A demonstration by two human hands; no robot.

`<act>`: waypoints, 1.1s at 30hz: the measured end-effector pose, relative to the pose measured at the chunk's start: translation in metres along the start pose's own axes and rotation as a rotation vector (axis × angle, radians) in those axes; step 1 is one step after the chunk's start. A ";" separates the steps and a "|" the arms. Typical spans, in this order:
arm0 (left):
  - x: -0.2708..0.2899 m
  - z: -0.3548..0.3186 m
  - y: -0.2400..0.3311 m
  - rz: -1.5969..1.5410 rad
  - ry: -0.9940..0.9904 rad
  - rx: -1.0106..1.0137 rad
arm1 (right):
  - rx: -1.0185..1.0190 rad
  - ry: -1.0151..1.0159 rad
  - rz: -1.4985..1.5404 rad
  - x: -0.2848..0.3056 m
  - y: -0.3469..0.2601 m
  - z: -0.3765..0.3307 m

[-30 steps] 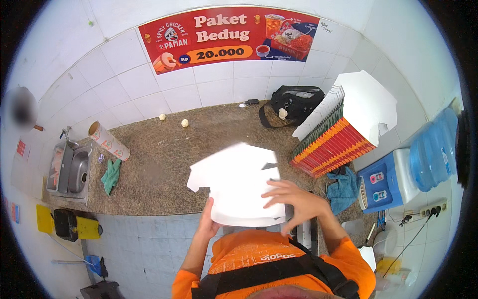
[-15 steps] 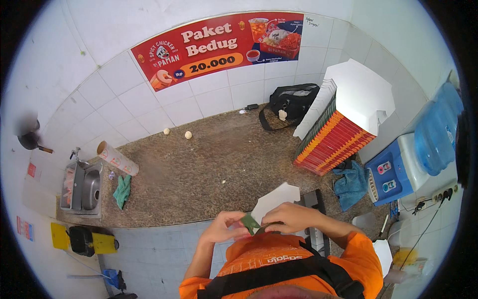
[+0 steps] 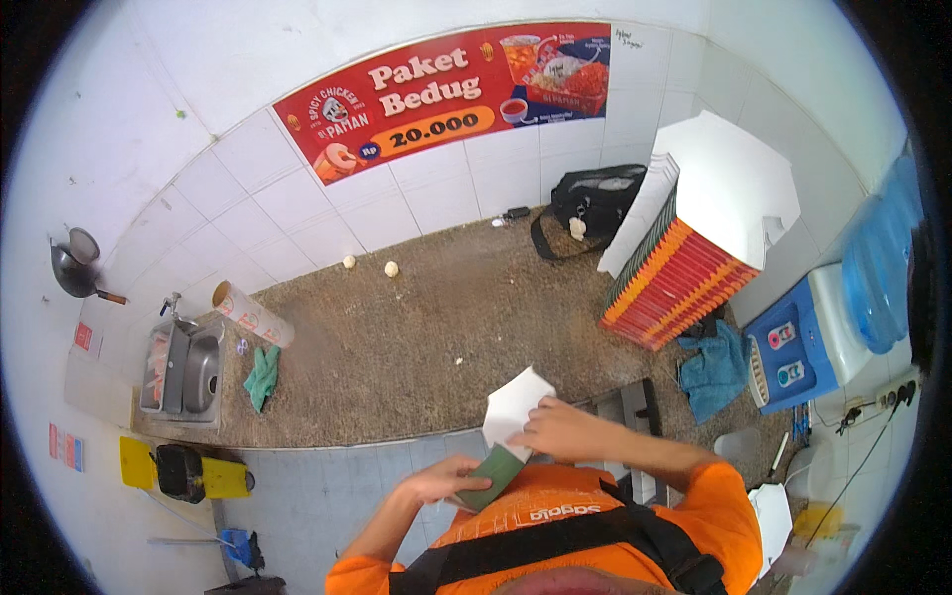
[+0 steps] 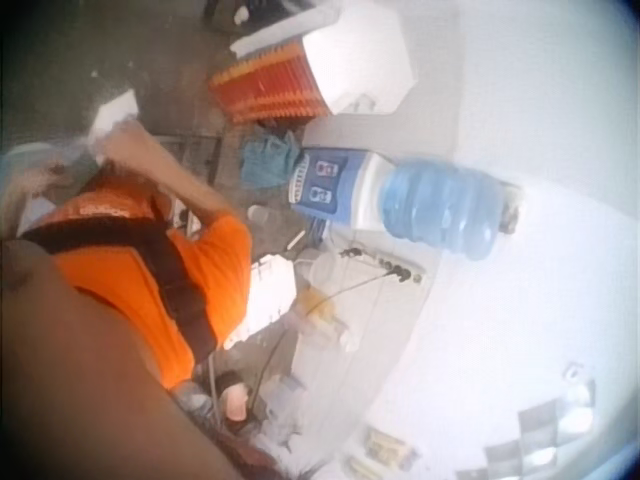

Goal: The person repeatedly picks up flat, folded cardboard boxes from a stack, unfolds them into a three-dimensional container shape, and places them onto a growing stack of assembled boxes. The task is performed by hand in a repetitive loop.

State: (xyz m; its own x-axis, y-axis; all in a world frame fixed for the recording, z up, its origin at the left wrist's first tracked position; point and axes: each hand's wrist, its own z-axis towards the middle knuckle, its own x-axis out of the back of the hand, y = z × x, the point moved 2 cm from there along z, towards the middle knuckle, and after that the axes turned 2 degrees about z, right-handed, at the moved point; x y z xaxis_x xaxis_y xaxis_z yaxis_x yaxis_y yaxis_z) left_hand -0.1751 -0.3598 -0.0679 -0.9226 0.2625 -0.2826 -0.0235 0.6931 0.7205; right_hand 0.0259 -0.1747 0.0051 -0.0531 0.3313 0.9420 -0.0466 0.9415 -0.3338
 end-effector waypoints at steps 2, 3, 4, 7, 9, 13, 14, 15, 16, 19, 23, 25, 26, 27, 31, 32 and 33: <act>-0.008 -0.009 -0.023 -0.197 0.046 -0.046 | 0.126 0.387 -0.014 0.003 -0.002 -0.021; -0.009 -0.011 -0.029 -0.212 0.054 -0.066 | 0.188 0.578 -0.009 0.002 -0.004 -0.033; -0.010 -0.013 -0.032 -0.227 0.063 -0.085 | 0.159 0.638 -0.014 -0.015 0.005 -0.040; -0.013 -0.011 -0.013 -0.212 0.113 -0.014 | -0.358 0.918 0.706 -0.038 0.004 -0.034; -0.018 -0.003 -0.006 -0.165 0.129 -0.014 | -0.268 0.719 0.816 -0.061 0.003 -0.016; -0.022 0.016 -0.002 -0.147 0.090 -0.142 | -0.305 0.302 0.971 -0.093 -0.006 0.009; -0.023 0.015 0.001 -0.175 0.084 -0.160 | -0.356 0.339 0.967 -0.082 -0.006 0.010; -0.024 0.013 0.003 -0.178 0.084 -0.135 | -0.407 0.375 0.963 -0.076 -0.005 0.011; -0.025 0.010 0.005 -0.180 0.084 -0.110 | -0.420 0.241 0.893 -0.076 -0.003 0.013; -0.029 0.013 0.005 -0.131 0.091 -0.126 | -0.381 0.028 0.740 -0.084 -0.001 0.012; -0.029 0.014 -0.005 -0.066 0.136 -0.142 | -0.183 0.133 0.700 -0.088 -0.010 0.015; -0.028 0.013 -0.008 -0.032 0.138 -0.104 | -0.132 0.093 0.704 -0.081 -0.015 0.017; -0.028 0.012 -0.010 -0.015 0.138 -0.086 | -0.108 0.052 0.720 -0.077 -0.019 0.017; -0.026 0.013 -0.013 0.006 0.131 -0.096 | -0.083 0.012 0.736 -0.074 -0.021 0.017; -0.017 0.001 -0.003 0.031 0.288 -0.109 | -0.131 0.126 0.748 -0.072 -0.016 0.016; -0.013 -0.005 0.002 0.025 0.370 -0.107 | -0.229 0.147 0.779 -0.067 -0.010 0.015; -0.004 -0.011 -0.001 -0.015 0.391 -0.223 | -0.324 0.165 0.805 -0.061 -0.003 0.016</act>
State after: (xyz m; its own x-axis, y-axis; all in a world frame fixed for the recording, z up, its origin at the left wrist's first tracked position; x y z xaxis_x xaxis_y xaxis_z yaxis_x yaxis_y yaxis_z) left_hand -0.1752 -0.3690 -0.0605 -0.9967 -0.0492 -0.0643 -0.0806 0.5217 0.8493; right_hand 0.0137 -0.1985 -0.0524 0.1978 0.8826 0.4265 0.2297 0.3813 -0.8955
